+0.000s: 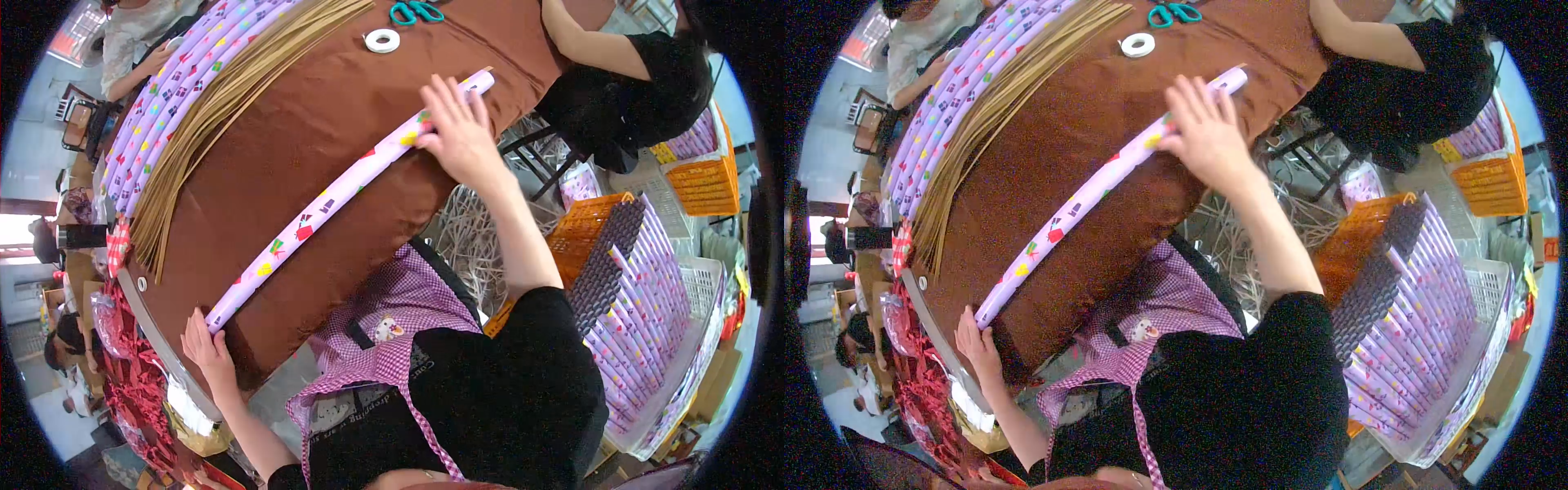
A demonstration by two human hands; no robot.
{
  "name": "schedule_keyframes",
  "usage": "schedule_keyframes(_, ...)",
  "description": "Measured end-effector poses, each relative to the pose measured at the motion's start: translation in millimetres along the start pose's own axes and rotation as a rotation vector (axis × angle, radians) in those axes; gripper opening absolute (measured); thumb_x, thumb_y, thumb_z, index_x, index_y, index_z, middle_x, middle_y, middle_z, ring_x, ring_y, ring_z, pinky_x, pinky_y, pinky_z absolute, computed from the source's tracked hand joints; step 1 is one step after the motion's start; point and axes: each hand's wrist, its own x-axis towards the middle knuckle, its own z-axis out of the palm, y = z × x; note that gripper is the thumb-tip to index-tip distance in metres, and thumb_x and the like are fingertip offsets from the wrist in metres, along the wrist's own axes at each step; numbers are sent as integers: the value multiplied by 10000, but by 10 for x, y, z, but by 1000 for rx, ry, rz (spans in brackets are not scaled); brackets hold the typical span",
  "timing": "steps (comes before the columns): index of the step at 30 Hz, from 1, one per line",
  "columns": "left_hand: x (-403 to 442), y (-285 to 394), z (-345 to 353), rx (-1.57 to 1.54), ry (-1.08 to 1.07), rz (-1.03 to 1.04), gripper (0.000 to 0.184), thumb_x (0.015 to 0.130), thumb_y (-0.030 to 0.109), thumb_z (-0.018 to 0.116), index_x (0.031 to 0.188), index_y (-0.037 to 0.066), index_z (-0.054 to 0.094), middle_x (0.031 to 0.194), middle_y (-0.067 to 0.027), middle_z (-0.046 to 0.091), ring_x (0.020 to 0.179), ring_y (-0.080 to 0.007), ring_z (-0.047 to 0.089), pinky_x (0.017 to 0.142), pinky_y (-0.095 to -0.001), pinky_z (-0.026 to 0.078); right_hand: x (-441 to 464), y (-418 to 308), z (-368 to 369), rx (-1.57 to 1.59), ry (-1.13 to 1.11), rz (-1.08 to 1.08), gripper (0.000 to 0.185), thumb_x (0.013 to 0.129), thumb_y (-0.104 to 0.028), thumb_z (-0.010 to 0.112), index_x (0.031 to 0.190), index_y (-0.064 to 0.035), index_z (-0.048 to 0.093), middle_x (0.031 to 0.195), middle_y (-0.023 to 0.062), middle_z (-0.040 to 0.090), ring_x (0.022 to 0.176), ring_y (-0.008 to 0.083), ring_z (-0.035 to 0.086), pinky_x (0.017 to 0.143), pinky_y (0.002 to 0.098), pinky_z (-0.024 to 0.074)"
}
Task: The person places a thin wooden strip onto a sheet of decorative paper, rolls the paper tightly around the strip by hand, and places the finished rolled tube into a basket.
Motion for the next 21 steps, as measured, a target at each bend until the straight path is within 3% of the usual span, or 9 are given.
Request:
schedule_keyframes(2,0,-2,-32,13,-9,1,544,943,130,596,1464,75,451,1411,-131,533,1333,-315,463,1173,-512,242,-40,188,7,-68,24,65,708,926,-423,599,1492,-50,393,1583,139,347,1492,290,264,1207,478,181)
schedule_keyframes(7,-11,-68,-81,-97,23,-93,532,889,82,628,1404,38,501,1367,-171,560,1243,-365,515,1090,-482,348,-92,355,-33,-40,51,76,709,910,-387,643,1488,-56,400,1567,137,370,1481,309,282,1198,476,203)
schedule_keyframes(10,-122,-338,-18,-73,-19,-73,553,861,88,665,1390,48,508,1364,-154,555,1309,-340,472,1165,-508,266,-52,316,-93,-6,48,50,694,877,-318,697,1479,-100,430,1558,136,383,1472,329,297,1188,490,221)
schedule_keyframes(11,-134,-385,-8,-123,-21,-86,518,848,85,679,1345,38,542,1320,-156,578,1287,-340,490,1159,-509,274,-23,286,-102,9,90,16,629,856,-235,720,1435,-140,492,1509,120,446,1448,333,338,1169,504,250)
schedule_keyframes(12,-118,-359,-29,-123,-11,-82,518,848,85,679,1345,38,542,1320,-156,578,1287,-340,490,1159,-509,274,17,293,-105,6,100,15,629,856,-235,720,1435,-140,492,1509,120,446,1448,333,338,1169,504,250)
schedule_keyframes(14,-98,-270,-96,-58,-52,-114,489,848,83,681,1320,34,561,1274,-155,589,1248,-342,508,1137,-510,294,99,328,-105,-17,-66,-112,563,853,-189,714,1386,-154,537,1444,99,505,1424,326,374,1154,509,271)
schedule_keyframes(15,-85,-246,-105,-59,-45,-110,489,848,83,681,1320,34,561,1274,-155,589,1248,-342,508,1137,-510,294,138,318,-111,7,-39,-127,469,846,-149,710,1296,-127,582,1344,78,561,1399,311,408,1142,508,287)
schedule_keyframes(21,34,16,-131,5,-24,-35,495,844,121,706,1313,36,569,1208,-158,596,1154,-342,532,1066,-486,344,433,611,-187,-105,-54,-262,363,825,-102,710,1169,-102,595,1246,62,585,1380,294,431,1144,512,271)
